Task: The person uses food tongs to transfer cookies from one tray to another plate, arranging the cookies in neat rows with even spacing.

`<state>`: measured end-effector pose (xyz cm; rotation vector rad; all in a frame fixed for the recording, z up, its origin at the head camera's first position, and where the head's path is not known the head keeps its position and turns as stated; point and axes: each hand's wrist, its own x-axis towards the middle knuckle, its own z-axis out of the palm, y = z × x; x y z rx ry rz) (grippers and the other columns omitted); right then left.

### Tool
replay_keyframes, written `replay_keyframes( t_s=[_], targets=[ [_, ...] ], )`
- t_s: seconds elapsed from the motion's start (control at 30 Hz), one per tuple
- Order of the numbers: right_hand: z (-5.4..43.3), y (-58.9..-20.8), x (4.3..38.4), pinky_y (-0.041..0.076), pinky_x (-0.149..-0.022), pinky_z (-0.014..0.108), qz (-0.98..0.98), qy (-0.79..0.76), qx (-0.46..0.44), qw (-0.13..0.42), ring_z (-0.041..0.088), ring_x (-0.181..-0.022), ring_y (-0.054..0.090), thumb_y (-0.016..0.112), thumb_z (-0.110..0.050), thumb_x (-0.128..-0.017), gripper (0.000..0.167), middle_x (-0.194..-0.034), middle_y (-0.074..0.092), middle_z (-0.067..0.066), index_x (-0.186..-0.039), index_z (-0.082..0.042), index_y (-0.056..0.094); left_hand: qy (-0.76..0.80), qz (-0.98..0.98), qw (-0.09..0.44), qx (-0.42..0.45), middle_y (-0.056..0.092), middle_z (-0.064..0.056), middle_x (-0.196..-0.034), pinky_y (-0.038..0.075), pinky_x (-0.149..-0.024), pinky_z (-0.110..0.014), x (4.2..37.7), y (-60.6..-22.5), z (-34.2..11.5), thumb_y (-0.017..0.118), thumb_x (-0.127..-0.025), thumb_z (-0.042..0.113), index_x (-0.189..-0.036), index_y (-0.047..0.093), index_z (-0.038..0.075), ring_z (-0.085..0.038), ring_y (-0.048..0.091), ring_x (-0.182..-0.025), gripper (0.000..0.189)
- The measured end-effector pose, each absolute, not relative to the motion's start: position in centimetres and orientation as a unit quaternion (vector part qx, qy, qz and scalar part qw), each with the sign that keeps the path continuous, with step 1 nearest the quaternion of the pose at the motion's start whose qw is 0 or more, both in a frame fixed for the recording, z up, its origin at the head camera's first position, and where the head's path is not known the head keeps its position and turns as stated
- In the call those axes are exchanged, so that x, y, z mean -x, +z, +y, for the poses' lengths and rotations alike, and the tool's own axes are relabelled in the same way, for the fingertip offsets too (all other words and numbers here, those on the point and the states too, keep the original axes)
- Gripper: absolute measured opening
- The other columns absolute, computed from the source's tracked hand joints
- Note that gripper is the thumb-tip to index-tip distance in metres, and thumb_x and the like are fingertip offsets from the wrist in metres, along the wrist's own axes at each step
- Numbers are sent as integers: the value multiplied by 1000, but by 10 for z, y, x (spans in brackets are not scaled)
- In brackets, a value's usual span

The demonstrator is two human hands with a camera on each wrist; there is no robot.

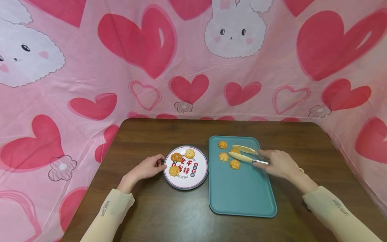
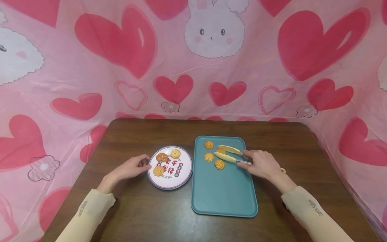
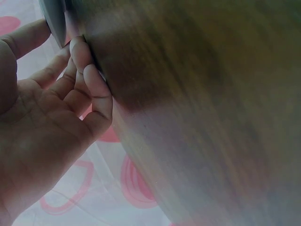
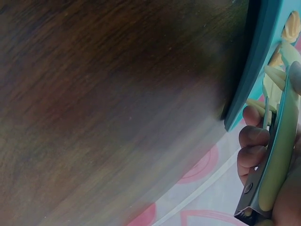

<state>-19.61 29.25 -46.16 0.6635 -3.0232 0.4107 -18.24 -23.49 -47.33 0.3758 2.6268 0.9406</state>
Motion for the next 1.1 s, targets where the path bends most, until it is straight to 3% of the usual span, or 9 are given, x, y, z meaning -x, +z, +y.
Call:
replay_keyframes(
  t_s=[0.33, 0.53, 0.83, 1.0, 1.1],
  targets=[
    [292, -458, 198, 48, -63, 37, -968, 124, -216, 12, 13, -72, 57, 70, -58, -86, 70, -101, 73, 7, -129, -3, 66, 325, 923, 162, -128, 55, -2, -85, 44, -67, -32, 183, -472, -234, 69, -95, 26, -123, 60, 7, -18, 51, -78, 35],
    [293, -454, 199, 53, -68, 43, -968, 124, -216, 18, 18, -79, 64, 69, -60, -86, 72, -106, 73, 12, -129, -3, 65, 324, 923, 161, -134, 55, -2, -85, 43, -67, -33, 184, -472, -234, 69, -94, 27, -122, 61, 7, -17, 51, -78, 35],
    [284, -445, 202, 51, -64, 41, -964, 118, -233, 55, 16, -73, 62, 77, -51, -83, 63, -105, 73, 11, -126, -5, 68, 325, 922, 164, -132, 54, -2, -84, 43, -67, -34, 184, -473, -234, 70, -94, 27, -122, 61, 7, -18, 51, -77, 35],
    [268, -433, 201, 44, -56, 32, -960, 118, -247, 54, 12, -62, 51, 79, -47, -82, 60, -79, 68, -1, -126, -7, 69, 322, 923, 165, -128, 55, -2, -84, 44, -67, -33, 184, -473, -234, 70, -94, 26, -122, 61, 7, -18, 51, -78, 35],
    [255, -427, 201, 40, -54, 30, -956, 118, -263, 56, 10, -59, 47, 80, -45, -81, 58, -73, 63, -5, -125, -8, 69, 320, 924, 166, -125, 55, -1, -85, 44, -68, -33, 183, -474, -235, 70, -94, 27, -122, 61, 8, -17, 52, -78, 35]
  ],
)
